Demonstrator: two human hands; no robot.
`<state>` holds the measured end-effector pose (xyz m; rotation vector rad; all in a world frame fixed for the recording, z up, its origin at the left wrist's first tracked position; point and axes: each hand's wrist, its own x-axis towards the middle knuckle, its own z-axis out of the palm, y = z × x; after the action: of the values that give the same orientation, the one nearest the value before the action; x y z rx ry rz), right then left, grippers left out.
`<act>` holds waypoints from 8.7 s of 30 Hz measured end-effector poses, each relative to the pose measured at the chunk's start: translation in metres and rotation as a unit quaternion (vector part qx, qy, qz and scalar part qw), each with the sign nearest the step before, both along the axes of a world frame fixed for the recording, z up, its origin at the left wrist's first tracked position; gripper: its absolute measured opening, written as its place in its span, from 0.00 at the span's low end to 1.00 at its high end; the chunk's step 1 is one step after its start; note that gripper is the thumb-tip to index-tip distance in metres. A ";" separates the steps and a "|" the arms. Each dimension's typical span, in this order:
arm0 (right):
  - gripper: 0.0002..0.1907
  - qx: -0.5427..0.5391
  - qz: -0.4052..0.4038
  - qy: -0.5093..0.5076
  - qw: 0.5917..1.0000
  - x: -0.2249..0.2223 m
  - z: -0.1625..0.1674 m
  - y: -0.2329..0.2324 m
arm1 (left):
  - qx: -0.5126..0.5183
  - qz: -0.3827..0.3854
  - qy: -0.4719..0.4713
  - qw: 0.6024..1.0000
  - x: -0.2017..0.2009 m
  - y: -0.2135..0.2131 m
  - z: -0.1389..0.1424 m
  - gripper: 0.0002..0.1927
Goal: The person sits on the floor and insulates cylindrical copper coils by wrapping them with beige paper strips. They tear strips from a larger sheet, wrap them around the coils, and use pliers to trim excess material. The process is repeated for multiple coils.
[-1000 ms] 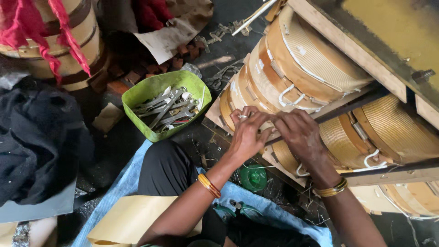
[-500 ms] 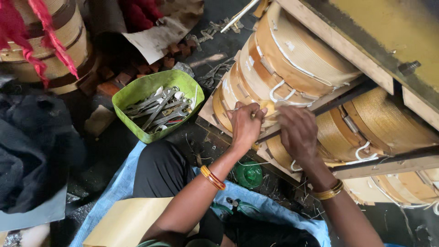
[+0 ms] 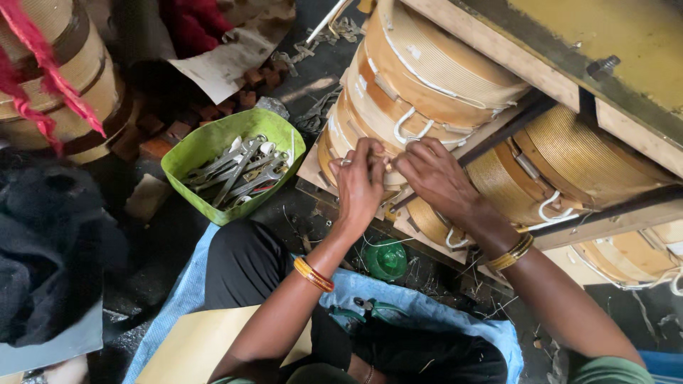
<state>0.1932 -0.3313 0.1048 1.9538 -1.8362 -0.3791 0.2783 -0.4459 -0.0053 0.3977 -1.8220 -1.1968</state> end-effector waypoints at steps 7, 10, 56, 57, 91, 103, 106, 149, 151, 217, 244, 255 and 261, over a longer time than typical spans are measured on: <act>0.23 0.047 -0.059 -0.012 0.997 0.020 0.030 0.003 | -0.065 -0.046 -0.029 0.996 0.001 -0.004 -0.005 0.06; 0.24 0.058 -0.021 -0.008 0.998 0.015 0.034 0.008 | -0.079 -0.103 -0.070 0.989 -0.005 -0.016 -0.006 0.05; 0.12 -0.012 -0.107 0.148 0.983 0.007 -0.023 -0.003 | 0.078 -0.074 -0.050 0.993 -0.003 -0.017 0.004 0.07; 0.11 0.000 -0.120 0.159 0.980 0.012 -0.021 -0.005 | 0.054 -0.051 -0.011 0.997 0.001 -0.012 0.001 0.07; 0.10 -0.496 0.027 -0.866 0.062 0.015 -0.142 -0.017 | -0.057 -0.087 -0.094 0.990 -0.008 -0.022 0.012 0.05; 0.14 -0.528 0.157 -0.834 0.006 0.061 -0.142 -0.022 | -0.071 -0.092 -0.051 0.992 -0.007 -0.019 0.007 0.04; 0.15 -0.585 0.099 -0.774 0.222 0.080 -0.136 -0.030 | -0.096 -0.069 -0.005 0.993 -0.002 -0.017 0.005 0.06; 0.10 -0.285 -0.248 -0.788 0.487 0.169 -0.246 0.163 | -0.076 -0.274 -0.355 0.890 0.185 0.042 -0.085 0.12; 0.08 -0.307 -0.289 -0.779 0.464 0.163 -0.244 0.176 | -0.085 -0.313 -0.371 0.870 0.177 0.044 -0.091 0.13; 0.14 -0.490 -0.374 -0.761 0.202 0.173 -0.270 0.588 | 0.168 -0.724 -0.304 0.596 -0.005 0.355 -0.189 0.21; 0.12 -0.455 -0.525 -0.625 0.356 0.184 -0.289 0.591 | 0.032 -0.643 -0.246 0.724 0.026 0.367 -0.200 0.12; 0.14 -0.541 -0.332 -0.738 0.230 0.184 -0.295 0.600 | 0.232 -0.680 -0.319 0.618 0.026 0.366 -0.207 0.13; 0.18 -0.493 -0.348 -0.765 0.225 0.175 -0.298 0.608 | 0.199 -0.716 -0.275 0.609 0.030 0.366 -0.223 0.22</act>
<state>0.3682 0.2771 -0.1927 -0.2580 -2.1938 2.6637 0.3086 -0.0802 -0.2285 -0.8209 -2.3376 -2.8404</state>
